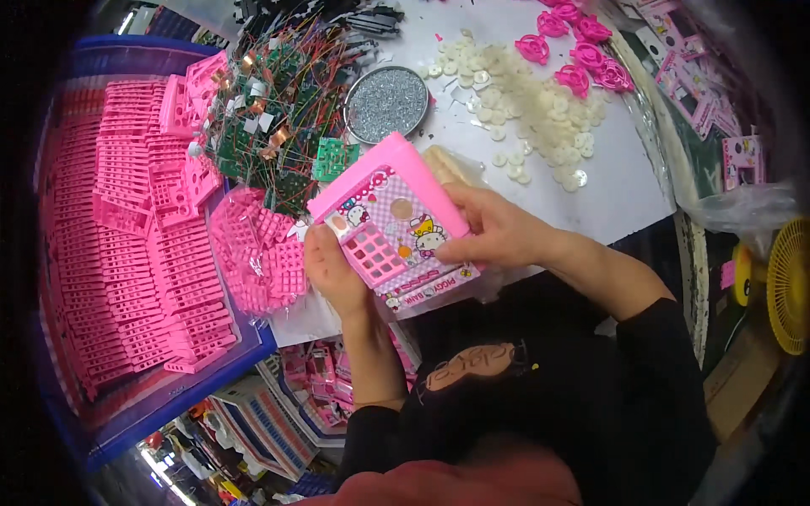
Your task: Assemble small toy electronics components into a pink plastic frame.
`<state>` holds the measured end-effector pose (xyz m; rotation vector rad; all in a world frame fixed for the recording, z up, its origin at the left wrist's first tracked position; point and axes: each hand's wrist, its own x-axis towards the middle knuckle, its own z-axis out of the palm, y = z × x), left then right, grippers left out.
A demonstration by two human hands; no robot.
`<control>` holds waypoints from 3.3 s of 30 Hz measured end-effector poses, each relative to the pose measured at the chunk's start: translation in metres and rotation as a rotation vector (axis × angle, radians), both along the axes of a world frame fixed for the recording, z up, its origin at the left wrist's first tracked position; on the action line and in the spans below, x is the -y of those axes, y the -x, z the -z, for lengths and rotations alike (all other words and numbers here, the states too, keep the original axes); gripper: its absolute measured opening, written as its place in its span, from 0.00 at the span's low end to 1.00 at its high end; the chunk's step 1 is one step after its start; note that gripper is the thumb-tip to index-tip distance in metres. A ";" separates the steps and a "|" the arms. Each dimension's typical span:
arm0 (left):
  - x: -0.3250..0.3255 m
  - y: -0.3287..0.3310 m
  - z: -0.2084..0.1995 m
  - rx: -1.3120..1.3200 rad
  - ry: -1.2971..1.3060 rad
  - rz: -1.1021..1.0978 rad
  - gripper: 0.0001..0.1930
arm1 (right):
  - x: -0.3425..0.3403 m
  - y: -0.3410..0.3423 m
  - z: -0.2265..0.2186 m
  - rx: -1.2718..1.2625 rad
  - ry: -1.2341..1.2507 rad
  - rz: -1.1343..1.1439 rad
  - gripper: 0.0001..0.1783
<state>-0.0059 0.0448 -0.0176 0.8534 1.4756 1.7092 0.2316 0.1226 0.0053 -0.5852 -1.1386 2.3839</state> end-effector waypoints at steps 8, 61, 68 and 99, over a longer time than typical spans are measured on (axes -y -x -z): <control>0.017 -0.004 -0.013 0.176 -0.012 0.045 0.19 | 0.001 -0.004 -0.001 0.105 -0.111 0.031 0.40; 0.029 -0.027 -0.012 -1.210 0.066 0.741 0.36 | -0.049 -0.015 0.037 0.737 -1.763 -0.092 0.40; 0.027 -0.032 0.001 -1.216 0.043 0.756 0.32 | -0.116 -0.065 0.019 0.985 -1.498 0.176 0.17; 0.029 -0.073 -0.007 -0.860 -0.109 0.615 0.10 | 0.015 -0.010 -0.023 0.423 -0.787 0.139 0.08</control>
